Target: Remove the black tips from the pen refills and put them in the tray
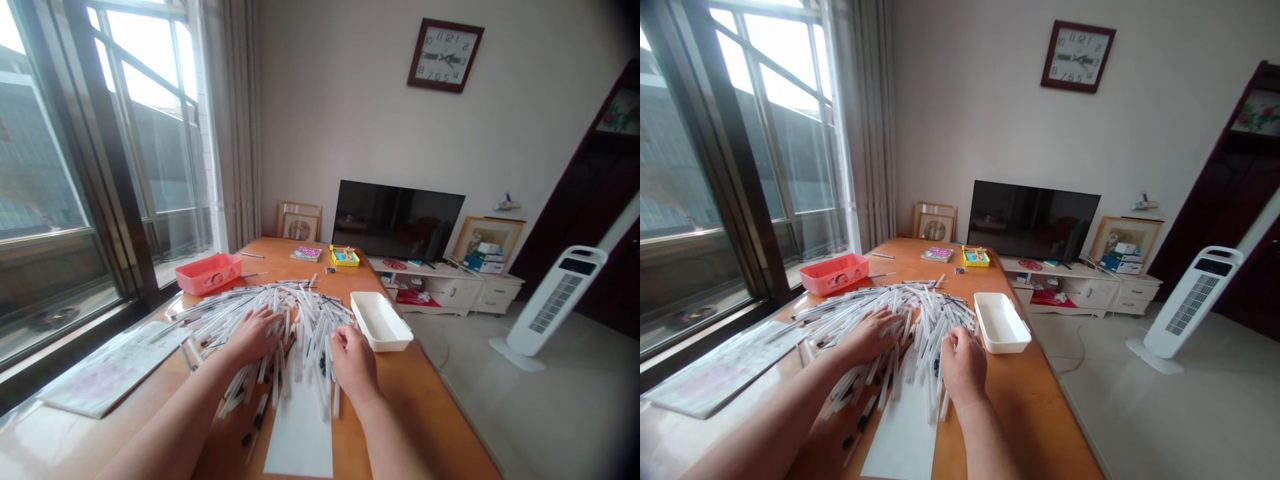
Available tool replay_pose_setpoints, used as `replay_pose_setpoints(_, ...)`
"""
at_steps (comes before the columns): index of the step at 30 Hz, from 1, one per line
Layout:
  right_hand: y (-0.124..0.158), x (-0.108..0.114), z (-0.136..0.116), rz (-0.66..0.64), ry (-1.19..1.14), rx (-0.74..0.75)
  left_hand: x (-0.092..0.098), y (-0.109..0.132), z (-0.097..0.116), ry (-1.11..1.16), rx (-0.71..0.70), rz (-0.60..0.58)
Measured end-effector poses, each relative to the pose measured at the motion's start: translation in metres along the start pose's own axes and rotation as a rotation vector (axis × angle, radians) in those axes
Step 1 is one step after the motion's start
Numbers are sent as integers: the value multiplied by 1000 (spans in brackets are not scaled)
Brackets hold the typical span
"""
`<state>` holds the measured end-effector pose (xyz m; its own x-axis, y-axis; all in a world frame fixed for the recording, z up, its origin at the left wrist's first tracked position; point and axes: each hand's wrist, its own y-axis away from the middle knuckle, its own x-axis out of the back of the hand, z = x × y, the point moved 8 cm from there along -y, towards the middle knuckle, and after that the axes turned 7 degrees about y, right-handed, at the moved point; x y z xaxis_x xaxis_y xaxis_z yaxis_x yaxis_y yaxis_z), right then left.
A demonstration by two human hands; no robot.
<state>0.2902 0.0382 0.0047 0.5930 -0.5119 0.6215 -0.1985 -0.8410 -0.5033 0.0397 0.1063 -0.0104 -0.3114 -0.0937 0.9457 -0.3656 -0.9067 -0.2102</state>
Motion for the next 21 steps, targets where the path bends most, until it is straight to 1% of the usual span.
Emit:
replay_pose_setpoints(2,0,0,0,0,-4,-2,2,-1,-2,-3,17,6)
replay_pose_setpoints(5,-1,1,0,-1,-6,-10,3,-1,-9,-13,103,26)
replay_pose_setpoints(7,-1,1,0,0,-6,-12,1,-2,-10,-8,129,17)
replay_pose_setpoints(11,-2,0,1,5,-34,-13,-6,-3,3,17,38,-23)
replay_pose_setpoints(13,-2,1,1,17,-56,-18,-3,-4,11,18,7,11)
replay_pose_setpoints(15,-3,3,2,41,-76,-28,3,-8,21,10,-16,69)
replay_pose_setpoints(17,-3,6,2,69,-91,-34,8,-14,38,9,-68,118)
replay_pose_setpoints(19,-3,8,1,90,-102,-30,9,-23,62,27,-150,139)
replay_pose_setpoints(21,-3,9,0,104,-104,-21,4,-33,88,49,-233,131)
